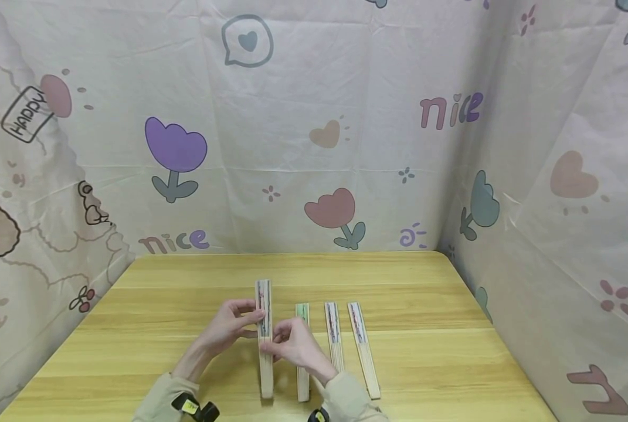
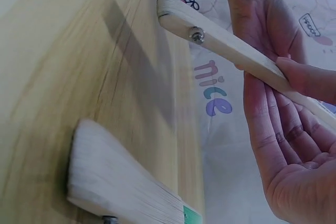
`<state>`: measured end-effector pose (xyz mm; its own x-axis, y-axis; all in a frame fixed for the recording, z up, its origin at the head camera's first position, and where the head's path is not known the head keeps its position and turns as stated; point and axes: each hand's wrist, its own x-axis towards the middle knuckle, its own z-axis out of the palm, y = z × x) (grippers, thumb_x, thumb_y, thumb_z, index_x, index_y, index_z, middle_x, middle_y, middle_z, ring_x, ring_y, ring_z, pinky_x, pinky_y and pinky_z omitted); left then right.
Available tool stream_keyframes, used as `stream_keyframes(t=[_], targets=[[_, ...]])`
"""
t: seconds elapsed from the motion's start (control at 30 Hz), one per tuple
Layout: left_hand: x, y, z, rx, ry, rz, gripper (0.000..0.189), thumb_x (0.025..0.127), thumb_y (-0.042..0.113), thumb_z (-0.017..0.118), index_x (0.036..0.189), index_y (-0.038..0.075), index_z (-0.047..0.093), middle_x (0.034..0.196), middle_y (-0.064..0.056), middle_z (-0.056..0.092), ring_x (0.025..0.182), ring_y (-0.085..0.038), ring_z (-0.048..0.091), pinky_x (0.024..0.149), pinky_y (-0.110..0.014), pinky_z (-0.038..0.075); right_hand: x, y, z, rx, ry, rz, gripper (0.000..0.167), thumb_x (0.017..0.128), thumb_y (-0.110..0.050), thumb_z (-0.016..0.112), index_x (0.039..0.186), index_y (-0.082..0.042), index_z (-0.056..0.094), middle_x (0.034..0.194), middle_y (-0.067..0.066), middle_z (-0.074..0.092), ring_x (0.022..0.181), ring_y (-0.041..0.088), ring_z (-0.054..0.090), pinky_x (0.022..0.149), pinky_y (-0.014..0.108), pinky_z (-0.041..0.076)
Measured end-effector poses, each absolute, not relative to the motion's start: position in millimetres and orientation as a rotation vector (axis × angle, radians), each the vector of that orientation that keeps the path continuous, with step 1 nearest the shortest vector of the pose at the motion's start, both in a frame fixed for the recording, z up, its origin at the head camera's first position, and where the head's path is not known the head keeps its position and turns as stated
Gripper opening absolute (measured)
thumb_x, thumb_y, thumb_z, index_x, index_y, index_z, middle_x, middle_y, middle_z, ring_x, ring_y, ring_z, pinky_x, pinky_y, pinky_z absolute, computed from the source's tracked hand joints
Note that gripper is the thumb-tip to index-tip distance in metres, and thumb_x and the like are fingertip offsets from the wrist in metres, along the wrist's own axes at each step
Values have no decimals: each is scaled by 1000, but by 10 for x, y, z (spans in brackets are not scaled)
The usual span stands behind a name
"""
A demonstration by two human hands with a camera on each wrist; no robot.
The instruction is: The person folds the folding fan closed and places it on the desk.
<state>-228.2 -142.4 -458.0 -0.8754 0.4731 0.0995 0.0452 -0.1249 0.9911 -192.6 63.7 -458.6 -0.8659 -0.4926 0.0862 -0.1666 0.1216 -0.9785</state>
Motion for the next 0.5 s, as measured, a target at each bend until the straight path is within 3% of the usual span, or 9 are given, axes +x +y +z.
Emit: stream_keyframes(t=[0.13,0.23,0.37,0.5], targets=[[-2271,-1432,-4572,621,1811,2083,17,99,6,61,102,19,72,99,4,69,88,-12,72,83,-38,65,-1931,643,-4589,-612,2129,-1823,21,84,-2,77,88,14,64,76,20,72,60,9,64,69,54,64],[-2263,-1430,-4563,624,1795,2087,18,98,6,61,101,20,72,99,4,68,88,-12,72,84,-39,65,-1935,649,-4590,-601,2102,-1839,22,83,-2,77,89,15,64,76,18,72,61,10,64,67,47,66],[-2265,-1422,-4563,594,1812,2097,16,98,7,63,101,19,71,99,4,67,88,-12,71,84,-40,65,-1927,648,-4592,-595,2082,-1855,22,85,-3,77,92,14,65,80,23,72,63,10,65,67,37,66],[-2271,-1418,-4557,551,1858,2101,13,97,7,64,108,11,70,101,3,67,90,-13,70,85,-42,65,-1899,644,-4598,-563,2102,-1834,22,86,-8,77,96,10,69,86,23,74,67,10,66,70,35,66]])
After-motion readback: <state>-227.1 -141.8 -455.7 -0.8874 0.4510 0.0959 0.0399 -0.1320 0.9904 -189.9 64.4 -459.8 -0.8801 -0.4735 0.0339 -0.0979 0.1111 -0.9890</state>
